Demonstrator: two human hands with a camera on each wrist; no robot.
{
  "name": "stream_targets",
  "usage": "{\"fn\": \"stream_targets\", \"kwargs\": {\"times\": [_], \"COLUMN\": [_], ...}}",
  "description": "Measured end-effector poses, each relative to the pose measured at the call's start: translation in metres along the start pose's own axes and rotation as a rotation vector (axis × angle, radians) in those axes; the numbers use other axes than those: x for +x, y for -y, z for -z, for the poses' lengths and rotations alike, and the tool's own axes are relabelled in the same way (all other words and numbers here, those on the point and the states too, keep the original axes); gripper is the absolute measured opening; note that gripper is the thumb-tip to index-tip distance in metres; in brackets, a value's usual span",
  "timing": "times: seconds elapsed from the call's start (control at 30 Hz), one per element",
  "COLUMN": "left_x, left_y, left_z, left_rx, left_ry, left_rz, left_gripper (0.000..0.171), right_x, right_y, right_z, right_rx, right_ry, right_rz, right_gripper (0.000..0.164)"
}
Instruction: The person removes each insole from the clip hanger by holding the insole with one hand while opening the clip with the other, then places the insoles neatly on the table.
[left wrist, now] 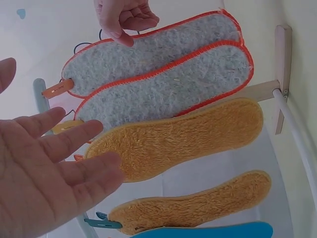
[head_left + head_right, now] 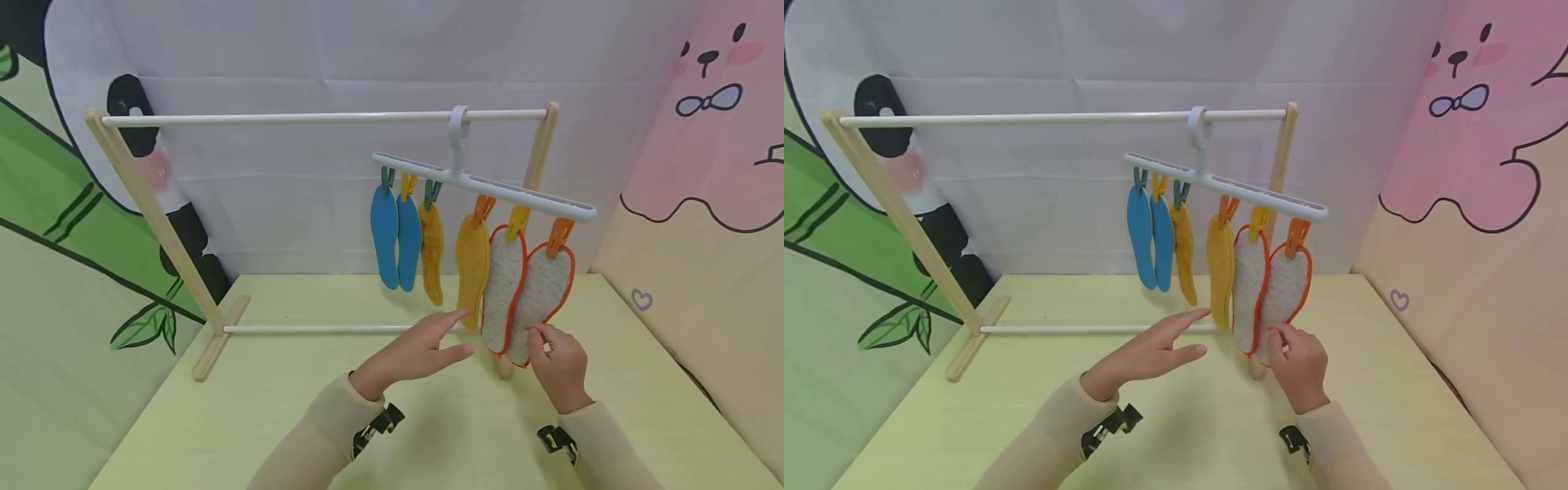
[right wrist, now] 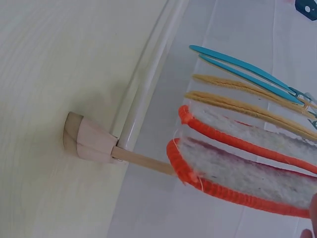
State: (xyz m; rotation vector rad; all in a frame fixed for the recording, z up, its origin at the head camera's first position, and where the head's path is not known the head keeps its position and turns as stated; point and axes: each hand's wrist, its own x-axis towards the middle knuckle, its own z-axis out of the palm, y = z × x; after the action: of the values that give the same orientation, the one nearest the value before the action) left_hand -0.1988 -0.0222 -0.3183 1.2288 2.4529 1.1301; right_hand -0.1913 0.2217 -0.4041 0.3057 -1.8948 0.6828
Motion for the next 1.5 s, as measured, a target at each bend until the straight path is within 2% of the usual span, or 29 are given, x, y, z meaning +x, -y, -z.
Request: {"fn": "stream_targets", "kwargs": {"times": [0.13,0.23,0.5,0.73,0.83,1.07,1.23,1.5], "left_x": [0.006,0.011,0.02,0.025,0.026,0.029,0.031,0.039], "left_y": [-0.003,-0.005,-0.016,-0.022,-0.023,-0.026,-0.03,-0.032], "left_z": [0.001,0.001,0.004,0.006,0.007,0.009,0.008,0.009], "left_rx": [0.007,-0.001,-0.009,0.003,0.009,0.016,0.004,0.05], "left_ry": [0.01,0.021,0.031,0.029,0.029,0.015,0.021,0.007], "left_rz": [-0.022,-0.035,-0.05,-0.063,-0.06,-0.048,-0.027,-0.074], "left_gripper": [0.059,0.059,0.059,0.057,0.057,0.057,0.057,0.057], "right_x": [0.001,-0.001,0.005,0.019,0.024,0.033,0.032,0.031], "right_y": [-0.004,-0.007,-0.01,-0.012,-0.015,-0.02,-0.018,-0.013], "right_z": [0.003,0.003,0.005,0.007,0.007,0.006,0.005,0.005], "right_rx": [0.021,0.04,0.084,0.188,0.212,0.203,0.194,0.183], "right_ry": [-0.048,-0.057,0.06,0.121,0.147,0.213,0.181,0.114], "right_rz": [-0.019,-0.071,-0.345,-0.553,-0.611,-0.569,-0.525,-0.443], "right_gripper": [0.016,0.016,0.036,0.054,0.057,0.043,0.034,0.018]}}
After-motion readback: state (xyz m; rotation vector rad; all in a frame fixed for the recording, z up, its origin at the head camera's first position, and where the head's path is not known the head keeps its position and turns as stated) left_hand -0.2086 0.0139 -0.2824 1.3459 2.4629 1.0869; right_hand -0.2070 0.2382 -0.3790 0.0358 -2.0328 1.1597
